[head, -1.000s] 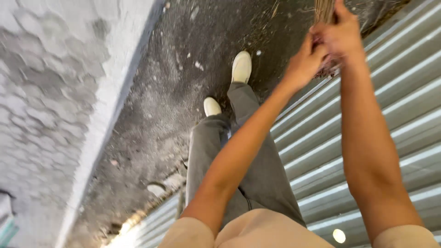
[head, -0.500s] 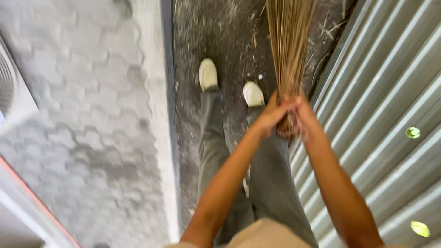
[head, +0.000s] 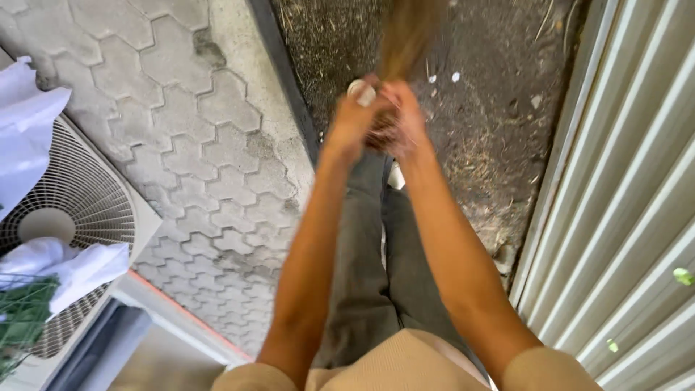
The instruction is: Sweeping debris and leaves off a paved outdoor walkway using a broom.
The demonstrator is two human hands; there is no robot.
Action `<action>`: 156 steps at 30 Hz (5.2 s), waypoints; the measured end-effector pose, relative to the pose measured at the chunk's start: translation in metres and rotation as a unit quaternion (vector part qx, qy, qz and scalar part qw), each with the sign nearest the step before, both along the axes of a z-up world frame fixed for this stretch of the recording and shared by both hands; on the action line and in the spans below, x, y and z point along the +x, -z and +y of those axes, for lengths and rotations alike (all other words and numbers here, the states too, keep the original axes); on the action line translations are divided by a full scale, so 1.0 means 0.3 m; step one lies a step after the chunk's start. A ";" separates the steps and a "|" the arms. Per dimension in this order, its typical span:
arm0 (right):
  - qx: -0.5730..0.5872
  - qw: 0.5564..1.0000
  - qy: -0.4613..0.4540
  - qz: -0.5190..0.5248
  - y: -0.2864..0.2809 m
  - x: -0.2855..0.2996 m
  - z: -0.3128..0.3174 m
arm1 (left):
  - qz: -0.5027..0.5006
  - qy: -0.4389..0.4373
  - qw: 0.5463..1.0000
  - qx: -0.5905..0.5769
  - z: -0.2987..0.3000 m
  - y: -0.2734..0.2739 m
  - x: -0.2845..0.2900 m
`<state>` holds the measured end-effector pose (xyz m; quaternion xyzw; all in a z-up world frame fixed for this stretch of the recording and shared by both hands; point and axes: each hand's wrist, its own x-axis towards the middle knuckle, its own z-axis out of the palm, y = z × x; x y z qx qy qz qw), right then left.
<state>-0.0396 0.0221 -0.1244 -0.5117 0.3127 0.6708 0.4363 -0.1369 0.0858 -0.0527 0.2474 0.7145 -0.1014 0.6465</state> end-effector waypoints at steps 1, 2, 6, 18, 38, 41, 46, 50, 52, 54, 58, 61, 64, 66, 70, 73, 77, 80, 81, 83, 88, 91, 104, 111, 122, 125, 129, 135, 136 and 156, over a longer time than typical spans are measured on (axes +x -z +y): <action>0.152 0.985 -0.073 -0.038 0.106 -0.047 0.065 | -0.063 -0.060 0.992 0.086 0.038 -0.015 -0.063; 0.299 0.940 -0.144 -0.078 0.208 -0.092 0.132 | -0.127 -0.120 0.970 0.169 0.078 -0.033 -0.124; 0.301 0.936 -0.160 -0.094 -0.080 0.054 0.062 | -0.215 -0.198 0.922 0.254 -0.110 -0.092 -0.003; -0.062 0.963 0.263 0.009 0.130 0.552 -1.073 | -0.237 0.236 0.942 0.017 -0.610 -0.111 0.303; -0.231 0.949 0.016 -0.215 -0.348 0.506 -0.184 | -0.286 0.050 0.946 0.143 -0.257 0.066 0.209; -0.105 0.713 0.691 -0.058 -0.039 0.634 -0.086 | -0.207 0.066 0.966 0.143 -0.189 0.045 0.175; -0.066 0.970 0.020 -0.234 0.039 0.440 0.322 | -0.093 0.066 0.990 0.080 0.016 -0.035 0.051; 0.087 0.957 -0.157 -0.227 -0.023 0.373 0.461 | -0.095 -0.056 0.975 0.194 0.029 0.166 -0.055; 0.086 0.953 -0.160 -0.241 -0.069 0.385 0.322 | -0.087 -0.052 0.980 0.172 0.087 0.105 -0.014; 0.096 0.946 -0.162 -0.263 -0.159 0.382 0.212 | -0.087 -0.050 0.982 0.159 0.116 0.083 0.009; -0.037 0.993 0.002 -0.108 -0.277 0.360 -0.034 | -0.102 -0.078 0.978 0.166 0.067 0.059 0.047; -0.041 0.995 0.085 -0.026 0.012 0.365 -0.170 | -0.086 -0.081 0.982 0.150 0.007 0.014 0.026; 0.037 0.993 0.108 0.029 0.109 0.212 0.120 | -0.043 -0.079 0.988 0.128 0.007 -0.001 -0.036; 0.086 0.993 0.079 0.035 -0.002 0.070 0.389 | -0.024 -0.093 0.987 0.125 -0.002 -0.025 -0.092; 0.099 0.947 -0.273 -0.140 -0.181 -0.096 0.776 | -0.026 -0.093 0.944 0.315 0.009 -0.052 -0.177; 0.191 0.946 -0.245 -0.097 -0.276 -0.023 0.768 | -0.033 -0.104 0.947 0.302 -0.017 -0.044 -0.194; 0.196 0.967 -0.143 -0.077 -0.367 0.177 0.612 | -0.039 -0.159 0.948 0.272 0.014 -0.033 -0.157; 0.050 0.968 -0.141 -0.202 -0.289 0.410 0.470 | -0.040 -0.190 0.946 0.260 0.037 -0.040 -0.098; 0.056 0.967 -0.152 -0.198 -0.268 0.445 0.491 | -0.034 -0.201 0.943 0.265 0.055 -0.039 -0.075; -0.018 0.950 -0.182 -0.253 -0.230 0.521 0.506 | -0.047 -0.233 0.939 0.249 0.064 -0.043 -0.025; 0.176 0.972 -0.150 -0.032 0.152 0.427 0.785 | 0.001 -0.280 0.923 0.265 0.104 -0.028 0.068; 0.170 0.962 -0.207 -0.048 -0.010 0.245 0.988 | 0.048 -0.315 0.912 0.257 0.100 -0.088 0.123; 0.056 0.907 -0.409 -0.086 -0.209 0.638 0.815 | -0.060 -0.515 0.836 0.179 0.077 -0.161 0.398; 0.213 0.688 -0.682 -0.128 -0.386 0.548 0.453 | -0.212 -0.626 0.737 0.136 -0.151 -0.423 0.561; 0.026 0.536 -0.834 0.128 -0.240 0.302 -0.203 | 0.001 -0.853 0.522 0.015 -0.672 -0.285 0.556; -0.014 0.631 -0.767 0.114 -0.190 0.297 -0.073 | 0.041 -0.846 0.527 0.078 -0.461 -0.074 0.546; 0.382 0.504 -0.751 0.191 0.348 0.566 0.482 | 0.047 -0.821 0.548 0.155 0.018 0.129 0.691; 0.078 0.645 -0.751 -0.119 -0.118 0.505 1.244 | -0.125 -0.634 0.741 0.185 0.710 -0.084 0.632; 0.088 0.647 -0.733 -0.192 -0.129 0.501 1.256 | -0.180 -0.636 0.729 0.178 0.721 -0.065 0.619; 0.340 0.493 -0.799 0.050 -0.240 0.003 0.980 | -0.055 -0.854 0.500 0.132 0.465 0.056 0.272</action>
